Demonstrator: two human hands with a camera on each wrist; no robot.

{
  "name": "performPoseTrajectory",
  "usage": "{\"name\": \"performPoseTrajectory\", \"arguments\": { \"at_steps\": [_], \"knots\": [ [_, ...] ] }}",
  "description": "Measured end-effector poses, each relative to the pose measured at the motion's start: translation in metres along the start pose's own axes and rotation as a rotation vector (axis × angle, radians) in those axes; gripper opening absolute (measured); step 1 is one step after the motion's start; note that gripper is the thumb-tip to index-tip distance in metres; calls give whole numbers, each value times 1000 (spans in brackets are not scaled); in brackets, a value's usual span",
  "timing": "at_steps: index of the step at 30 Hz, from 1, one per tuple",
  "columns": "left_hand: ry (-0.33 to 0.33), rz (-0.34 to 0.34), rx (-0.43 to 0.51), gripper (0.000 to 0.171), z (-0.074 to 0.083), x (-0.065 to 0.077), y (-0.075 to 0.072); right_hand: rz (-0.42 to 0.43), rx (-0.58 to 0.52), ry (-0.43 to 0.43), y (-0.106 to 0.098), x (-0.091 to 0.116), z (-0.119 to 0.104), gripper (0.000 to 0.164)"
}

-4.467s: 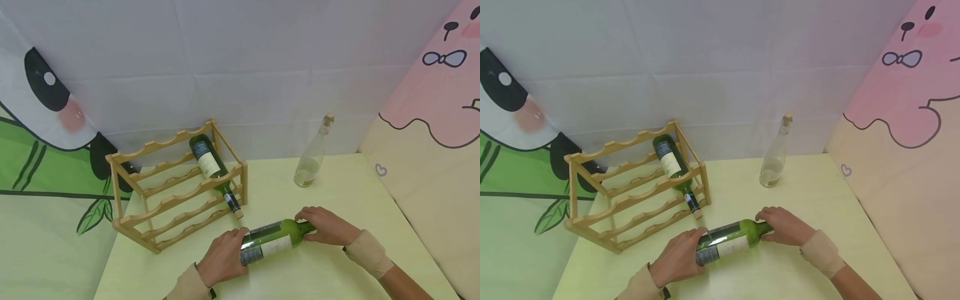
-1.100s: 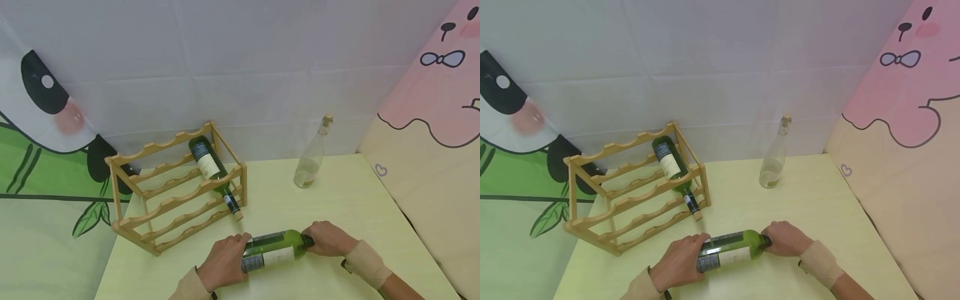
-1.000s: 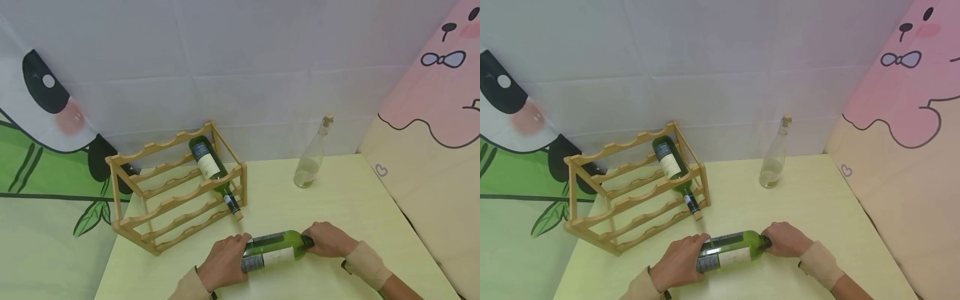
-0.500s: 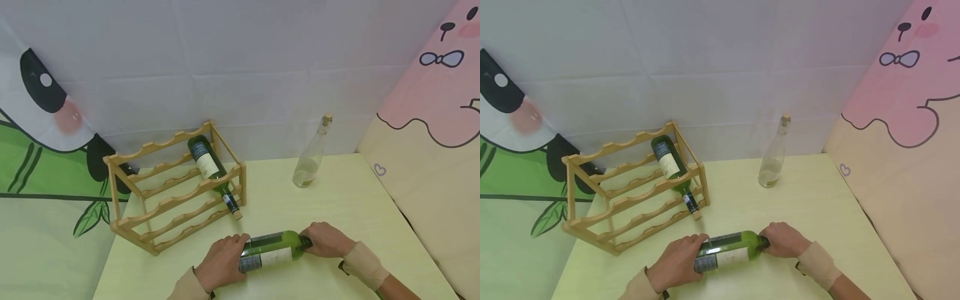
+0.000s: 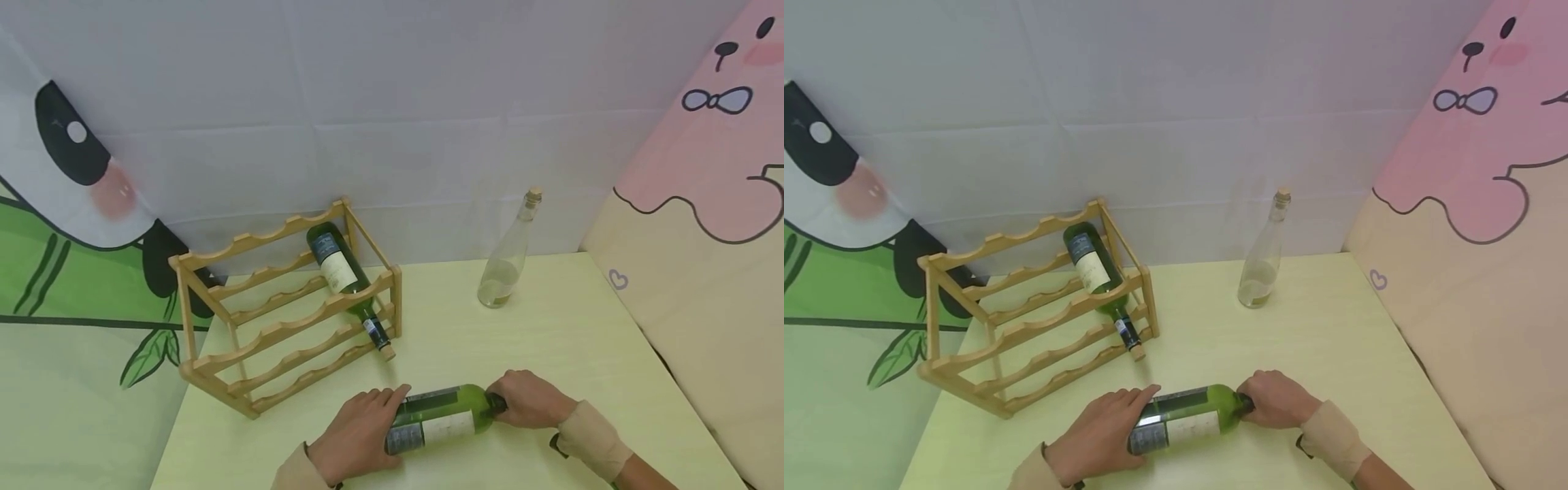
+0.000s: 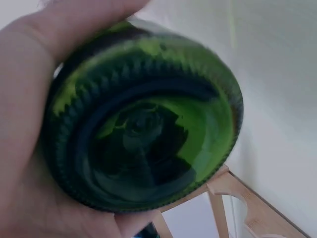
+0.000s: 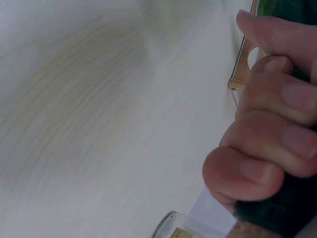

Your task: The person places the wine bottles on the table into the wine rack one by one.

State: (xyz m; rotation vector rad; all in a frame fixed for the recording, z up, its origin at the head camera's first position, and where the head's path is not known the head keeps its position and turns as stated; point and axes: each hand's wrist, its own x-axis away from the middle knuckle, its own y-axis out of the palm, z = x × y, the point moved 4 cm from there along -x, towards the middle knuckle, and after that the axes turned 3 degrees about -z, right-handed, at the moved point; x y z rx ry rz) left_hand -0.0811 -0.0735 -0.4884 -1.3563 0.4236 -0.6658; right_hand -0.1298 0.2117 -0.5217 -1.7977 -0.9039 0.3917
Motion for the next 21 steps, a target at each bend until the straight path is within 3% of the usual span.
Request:
{"name": "performPoseTrajectory", "arguments": {
  "at_steps": [10, 21],
  "knots": [
    [37, -109, 91, 105, -2, 7, 1, -18, -45, 5, 3, -2, -4, 22],
    [102, -33, 194, 93, -10, 18, -4, -13, -24, 28, 7, 1, -3, 21]
  ]
}}
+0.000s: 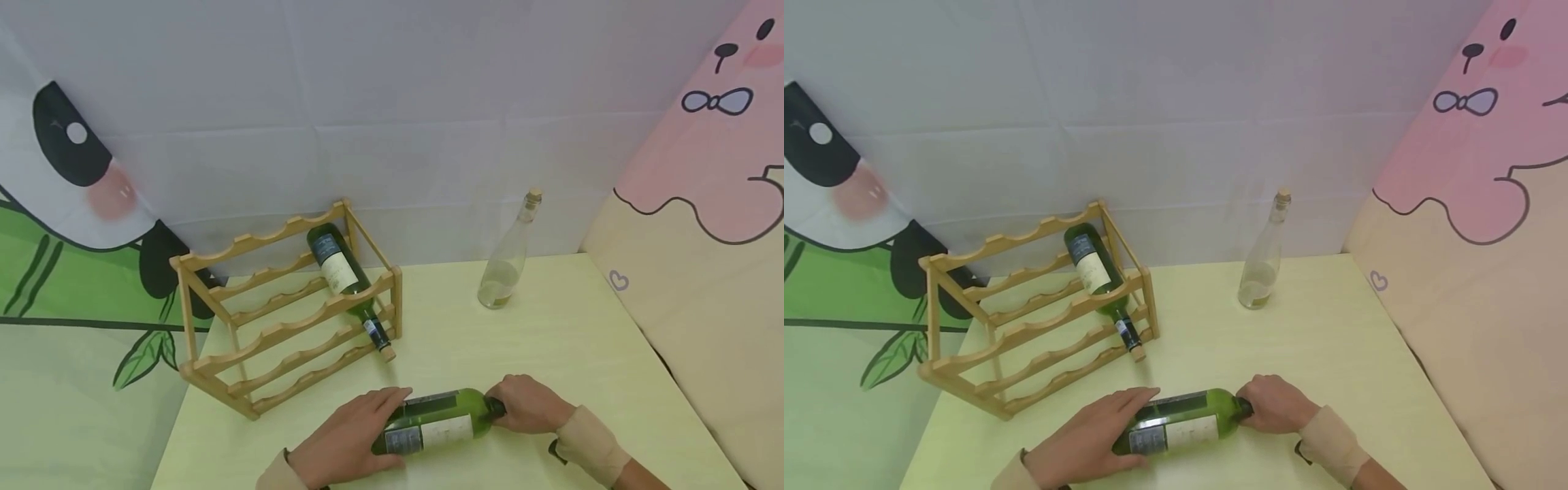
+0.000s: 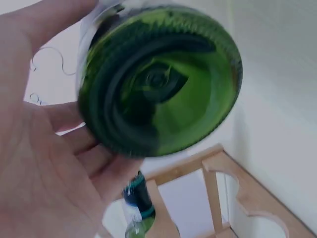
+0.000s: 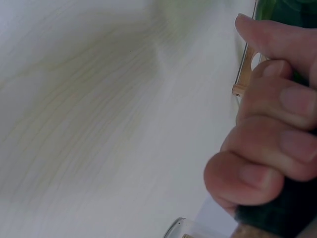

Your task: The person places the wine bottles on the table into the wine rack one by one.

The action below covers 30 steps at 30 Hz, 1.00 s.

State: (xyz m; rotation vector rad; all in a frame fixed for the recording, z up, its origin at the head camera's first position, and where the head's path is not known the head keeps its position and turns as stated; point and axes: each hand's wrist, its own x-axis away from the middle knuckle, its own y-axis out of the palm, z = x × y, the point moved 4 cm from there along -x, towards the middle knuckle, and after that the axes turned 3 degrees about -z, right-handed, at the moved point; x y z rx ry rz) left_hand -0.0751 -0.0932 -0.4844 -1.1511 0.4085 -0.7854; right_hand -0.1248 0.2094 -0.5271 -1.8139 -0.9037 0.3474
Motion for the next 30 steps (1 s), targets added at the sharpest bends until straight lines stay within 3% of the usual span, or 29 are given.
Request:
{"name": "performPoseTrajectory", "arguments": {
  "at_steps": [4, 6, 10, 12, 16, 22, 30],
  "knots": [
    [30, 125, 52, 82, -1, 7, -20, 6, -17, 5, 2, 0, 1, 22],
    [55, 211, 124, 72, 1, 13, -35, 4, -33, 7, 4, 0, 1, 23],
    [132, 399, 350, 50, 5, 28, -74, 4, -42, 15, 8, 0, 1, 24],
    [177, 500, 420, 44, 6, 37, -97, 7, -36, 16, 9, 0, 1, 23],
    [165, 682, 419, 41, -4, 60, -138, 7, -44, 25, 9, 0, 0, 21],
    [-73, 863, 325, 38, -38, 99, -177, 12, -67, 25, 9, -2, -3, 20],
    [-479, 1060, 283, 31, -84, 146, -202, 32, -102, 11, 14, -3, -1, 24]
  ]
}}
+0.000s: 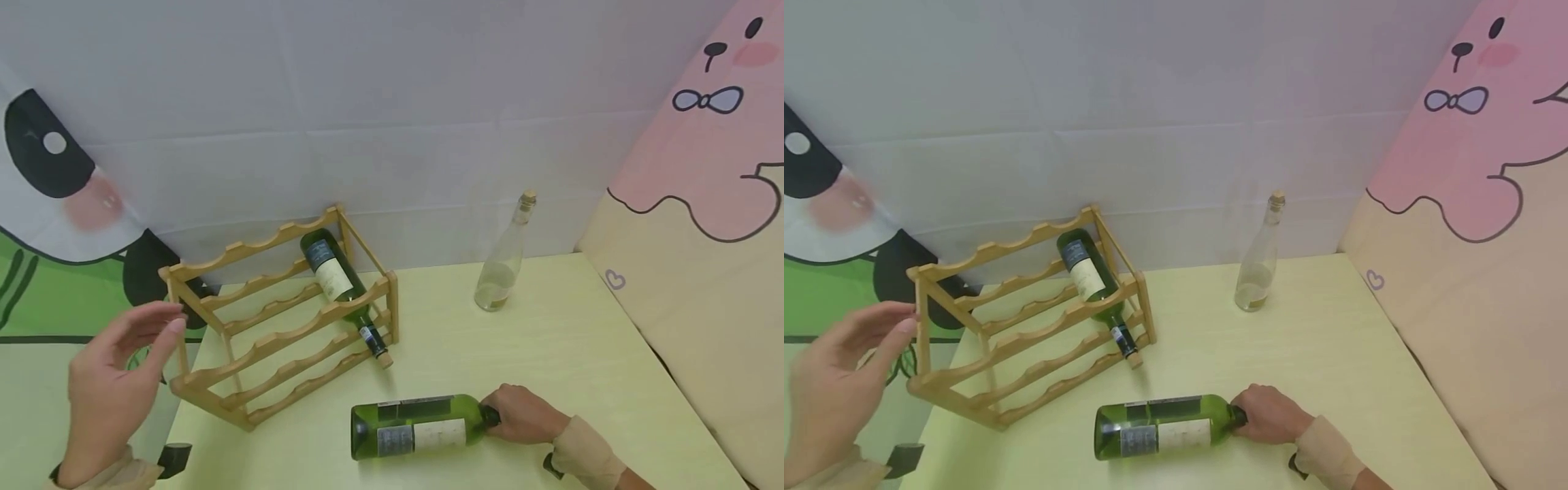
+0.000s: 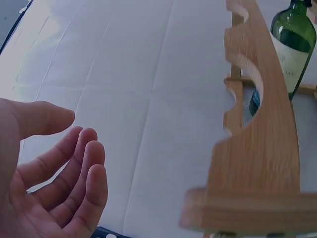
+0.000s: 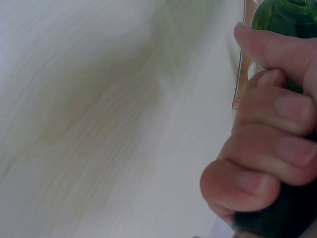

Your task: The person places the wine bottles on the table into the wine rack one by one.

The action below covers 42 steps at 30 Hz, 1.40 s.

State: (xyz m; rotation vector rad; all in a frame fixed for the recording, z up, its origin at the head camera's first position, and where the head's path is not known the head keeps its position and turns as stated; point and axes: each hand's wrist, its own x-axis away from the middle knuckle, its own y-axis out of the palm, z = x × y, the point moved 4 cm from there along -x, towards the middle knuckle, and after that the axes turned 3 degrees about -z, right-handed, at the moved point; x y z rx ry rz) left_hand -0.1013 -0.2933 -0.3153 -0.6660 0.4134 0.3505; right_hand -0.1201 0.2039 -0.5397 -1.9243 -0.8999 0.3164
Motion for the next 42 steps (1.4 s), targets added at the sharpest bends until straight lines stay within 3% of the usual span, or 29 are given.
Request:
{"name": "performPoseTrajectory", "arguments": {
  "at_steps": [3, 7, 14, 22, 29, 36, 42],
  "knots": [
    [-78, 62, -44, 28, -15, -6, -12, 3, -6, -2, 0, -1, -1, 23],
    [-190, 61, -71, 29, -37, -13, -20, -3, -23, 5, 0, -1, -2, 23],
    [-273, -162, -82, 44, -83, -23, -25, -15, -48, 21, 2, 1, -3, 19],
    [-347, -301, -75, 67, -122, -32, -11, -36, -64, 45, 4, 5, -2, 14],
    [-417, -373, 32, 75, -136, -31, 2, -24, -69, 44, 4, 4, -1, 17],
    [-407, -420, 201, 81, -141, -31, 12, -24, -52, 50, 3, 3, -1, 13],
    [-416, -411, 503, 41, -139, -33, 25, -28, -61, 54, 5, 4, -2, 14]
  ]
}}
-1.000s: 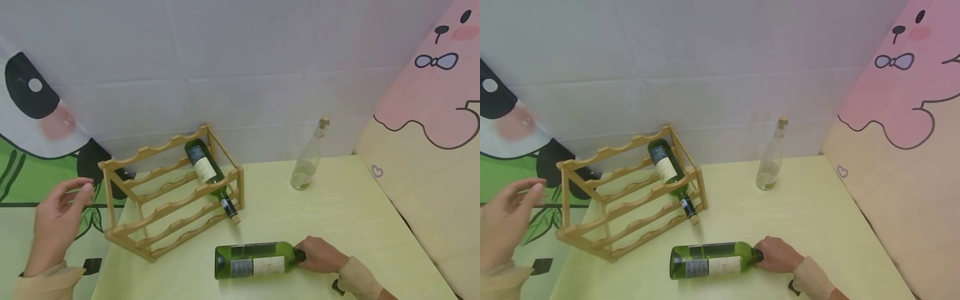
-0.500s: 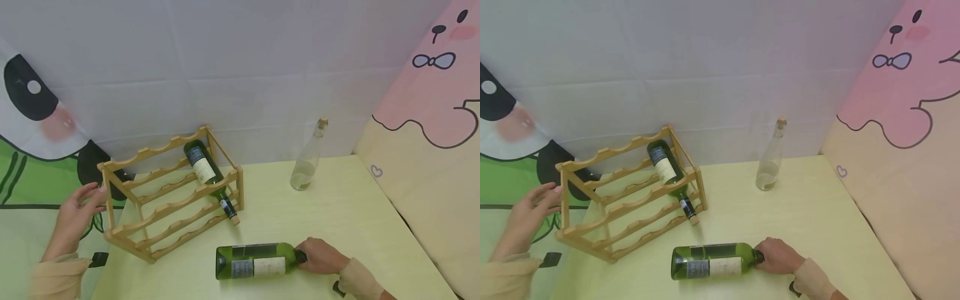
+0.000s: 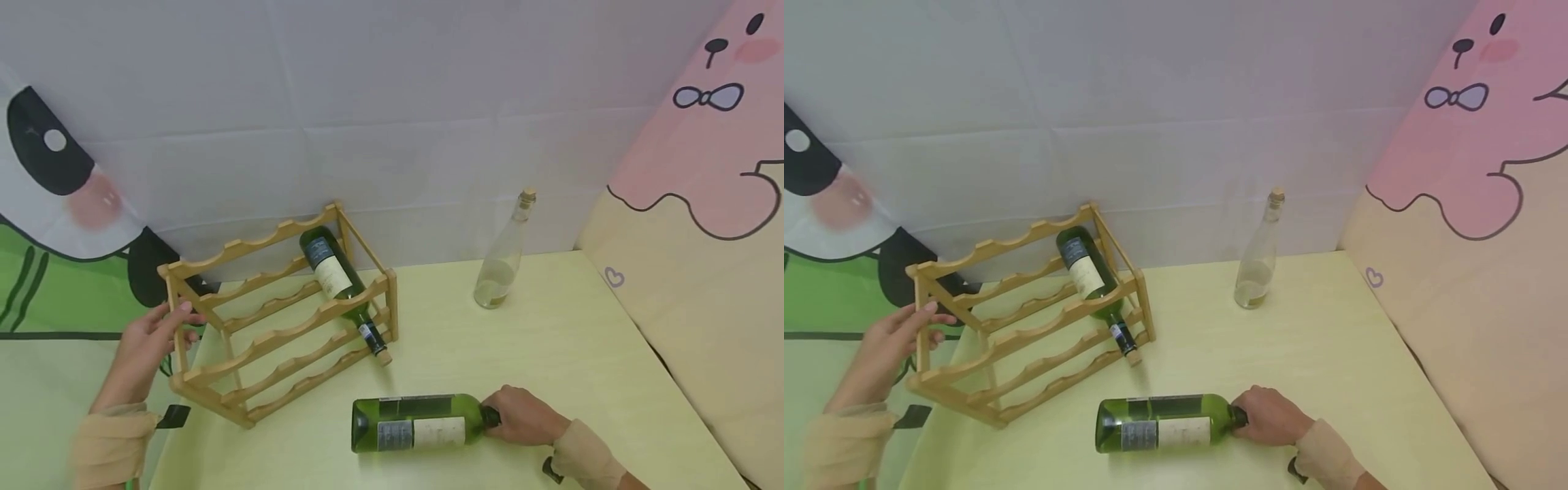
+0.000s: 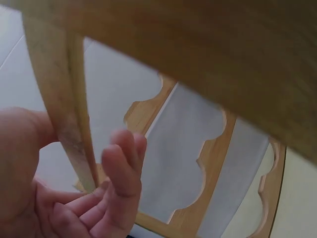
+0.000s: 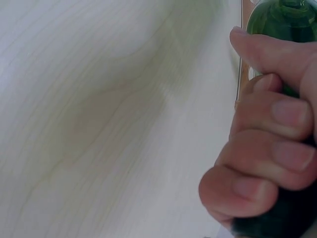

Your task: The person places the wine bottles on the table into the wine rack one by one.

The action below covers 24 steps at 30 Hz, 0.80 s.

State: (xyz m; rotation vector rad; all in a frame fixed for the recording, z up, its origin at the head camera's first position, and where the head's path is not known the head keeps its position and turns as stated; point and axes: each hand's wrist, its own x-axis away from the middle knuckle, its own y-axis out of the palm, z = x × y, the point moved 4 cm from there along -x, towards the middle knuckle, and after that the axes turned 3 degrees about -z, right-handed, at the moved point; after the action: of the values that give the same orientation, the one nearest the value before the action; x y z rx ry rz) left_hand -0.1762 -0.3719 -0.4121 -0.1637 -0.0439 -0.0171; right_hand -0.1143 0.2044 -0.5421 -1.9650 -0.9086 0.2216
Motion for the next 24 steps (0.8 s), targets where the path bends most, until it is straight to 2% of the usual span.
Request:
{"name": "performPoseTrajectory", "arguments": {
  "at_steps": [2, 6, 11, 15, 24],
  "knots": [
    [8, 4, 37, 32, -2, -1, 2, -3, -11, 0, 0, 0, 0, 14],
    [25, 17, 78, 36, -5, -1, 5, -5, -20, 5, 1, 1, -1, 15],
    [99, -31, 201, 37, -7, -2, 11, -2, -20, 13, 2, 1, -1, 14],
    [118, -52, 269, 36, -8, -2, 15, 6, -38, 11, 3, 2, -2, 15],
    [132, -55, 293, 35, -9, -4, 16, -4, -65, -1, 6, -1, -4, 15]
  ]
}}
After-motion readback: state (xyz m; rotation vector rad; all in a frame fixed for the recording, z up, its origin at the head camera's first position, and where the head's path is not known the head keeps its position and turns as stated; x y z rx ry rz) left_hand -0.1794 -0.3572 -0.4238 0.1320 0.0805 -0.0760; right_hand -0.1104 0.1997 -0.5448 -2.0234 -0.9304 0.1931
